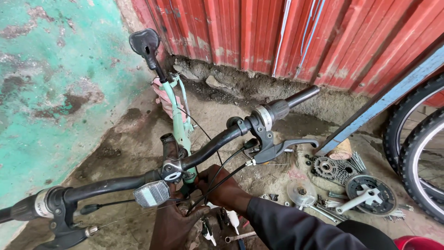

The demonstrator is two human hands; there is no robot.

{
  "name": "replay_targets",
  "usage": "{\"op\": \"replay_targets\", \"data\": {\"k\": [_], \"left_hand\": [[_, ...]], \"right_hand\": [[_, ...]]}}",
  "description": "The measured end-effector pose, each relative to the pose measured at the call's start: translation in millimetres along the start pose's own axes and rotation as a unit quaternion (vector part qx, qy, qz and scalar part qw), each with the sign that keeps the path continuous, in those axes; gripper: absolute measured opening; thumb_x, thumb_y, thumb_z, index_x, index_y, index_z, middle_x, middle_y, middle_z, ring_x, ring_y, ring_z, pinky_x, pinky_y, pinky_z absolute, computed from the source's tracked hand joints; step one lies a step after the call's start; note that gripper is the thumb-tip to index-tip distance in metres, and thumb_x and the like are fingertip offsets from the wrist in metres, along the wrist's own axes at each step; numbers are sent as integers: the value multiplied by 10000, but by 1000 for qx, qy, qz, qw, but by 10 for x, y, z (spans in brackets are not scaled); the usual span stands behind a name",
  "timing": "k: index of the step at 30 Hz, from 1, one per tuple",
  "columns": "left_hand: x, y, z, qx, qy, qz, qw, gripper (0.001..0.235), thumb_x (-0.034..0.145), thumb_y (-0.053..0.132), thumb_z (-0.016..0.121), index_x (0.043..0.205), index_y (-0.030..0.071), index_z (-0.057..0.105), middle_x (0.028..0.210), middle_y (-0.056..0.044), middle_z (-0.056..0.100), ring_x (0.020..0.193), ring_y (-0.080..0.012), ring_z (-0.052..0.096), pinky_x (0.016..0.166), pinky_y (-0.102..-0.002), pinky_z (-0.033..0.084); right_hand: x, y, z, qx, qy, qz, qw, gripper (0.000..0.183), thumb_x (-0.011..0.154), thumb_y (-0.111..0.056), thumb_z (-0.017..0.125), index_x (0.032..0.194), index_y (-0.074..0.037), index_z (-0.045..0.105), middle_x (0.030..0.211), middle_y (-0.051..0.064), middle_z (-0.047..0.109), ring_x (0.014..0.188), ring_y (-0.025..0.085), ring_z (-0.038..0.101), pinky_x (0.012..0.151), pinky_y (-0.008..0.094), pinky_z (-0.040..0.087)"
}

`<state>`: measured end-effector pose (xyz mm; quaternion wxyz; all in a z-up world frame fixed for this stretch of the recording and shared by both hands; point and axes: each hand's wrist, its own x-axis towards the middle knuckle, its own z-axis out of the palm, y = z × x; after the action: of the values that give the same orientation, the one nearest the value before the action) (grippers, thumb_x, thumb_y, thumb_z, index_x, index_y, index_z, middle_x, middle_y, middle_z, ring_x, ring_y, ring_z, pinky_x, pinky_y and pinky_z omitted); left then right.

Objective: The person sits on the floor and repairs a bicycle brake cable. They use pliers to cut the cable, thread it through the brake mechanism, and secure it with a small metal clip. The person also uses a rag to wipe the cable and their hands during the process.

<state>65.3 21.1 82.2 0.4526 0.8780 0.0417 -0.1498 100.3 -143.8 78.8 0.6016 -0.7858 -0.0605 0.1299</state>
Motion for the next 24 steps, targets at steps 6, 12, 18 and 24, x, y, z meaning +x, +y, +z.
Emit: {"op": "replay_targets", "data": {"k": [6, 12, 18, 24], "left_hand": [[-63, 14, 11, 22, 18, 16, 999, 1095, 605, 277, 969, 1519, 44, 413, 1164, -124, 808, 959, -254, 810, 834, -394, 627], [-231, 45, 9, 115, 64, 47, 990, 565, 677, 346, 945, 1100, 34, 739, 1061, -105, 768, 893, -258, 752, 839, -392, 589], [-315, -282, 2, 115, 100, 84, 985, 1027, 567, 377, 1036, 1367, 51, 483, 1254, -133, 607, 1059, -302, 686, 928, -432, 568], [-844, -396, -133, 91, -38, 31, 995, 352, 831, 181, 765, 1149, 131, 623, 1120, -34, 742, 1030, -211, 725, 931, -357, 556]], "right_hand": [[6, 37, -48, -158, -9, -76, 984, 222, 937, -167, 624, 1090, -160, 786, 809, 14, 567, 687, 202, 489, 577, 358, 394], [-54, 190, -140, -314, -19, -160, 936, 299, 902, -163, 614, 1166, -213, 745, 932, 42, 626, 768, 262, 565, 622, 401, 457], [-102, 567, -301, -464, -31, -233, 854, 403, 868, -160, 603, 1243, -266, 704, 1056, 70, 685, 850, 321, 642, 666, 444, 519], [-735, 389, -390, -541, -233, -90, 803, 383, 880, -300, 573, 728, 23, 712, 704, 180, 677, 596, 408, 576, 682, 501, 526]]}}
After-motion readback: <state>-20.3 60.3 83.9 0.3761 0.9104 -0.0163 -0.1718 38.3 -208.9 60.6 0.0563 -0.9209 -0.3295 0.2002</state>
